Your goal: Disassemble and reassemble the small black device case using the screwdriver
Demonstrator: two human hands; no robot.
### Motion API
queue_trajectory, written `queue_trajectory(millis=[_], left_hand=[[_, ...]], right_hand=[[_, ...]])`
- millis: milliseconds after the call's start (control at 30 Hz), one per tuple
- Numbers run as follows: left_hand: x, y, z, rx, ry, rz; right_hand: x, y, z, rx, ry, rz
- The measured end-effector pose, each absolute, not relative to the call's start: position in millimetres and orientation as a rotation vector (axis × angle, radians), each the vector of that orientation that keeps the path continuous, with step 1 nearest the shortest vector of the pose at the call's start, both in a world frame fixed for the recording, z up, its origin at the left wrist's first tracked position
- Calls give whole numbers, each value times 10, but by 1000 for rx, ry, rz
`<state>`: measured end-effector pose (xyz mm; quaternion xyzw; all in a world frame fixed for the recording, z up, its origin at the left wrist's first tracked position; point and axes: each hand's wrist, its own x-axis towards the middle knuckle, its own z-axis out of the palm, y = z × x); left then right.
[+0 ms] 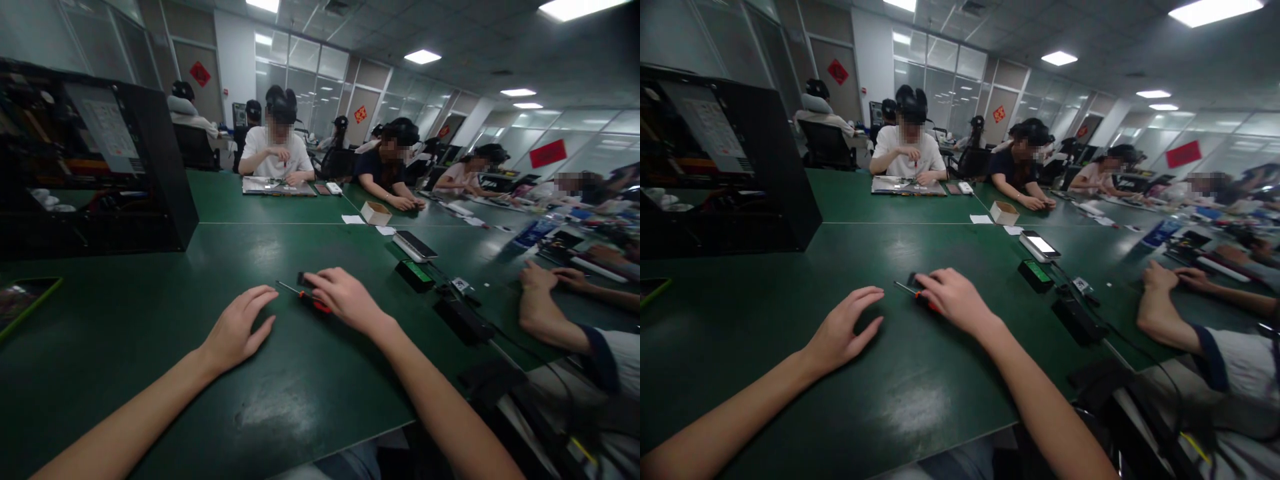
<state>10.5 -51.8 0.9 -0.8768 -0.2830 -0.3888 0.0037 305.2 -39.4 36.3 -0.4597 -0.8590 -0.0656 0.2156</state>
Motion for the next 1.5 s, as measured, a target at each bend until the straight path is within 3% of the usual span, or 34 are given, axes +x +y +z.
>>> queue_trajectory(millis=[167,367,1167,1500], left_hand=[[53,-472,5,-2885,-988,-1114],[80,-483,-33,-2948,-814,-935],[109,-526,-16,-2936,-667,-813],[106,-512,-17,-2981,-696,-766]], right_hand=[[4426,-129,479,-1905,-1758,-388],[5198,-142,173,-2340,-1305,-400],[5027,-134,87,-2550,-1357,-318],[5398,229,329,-2512,-1714,-244]])
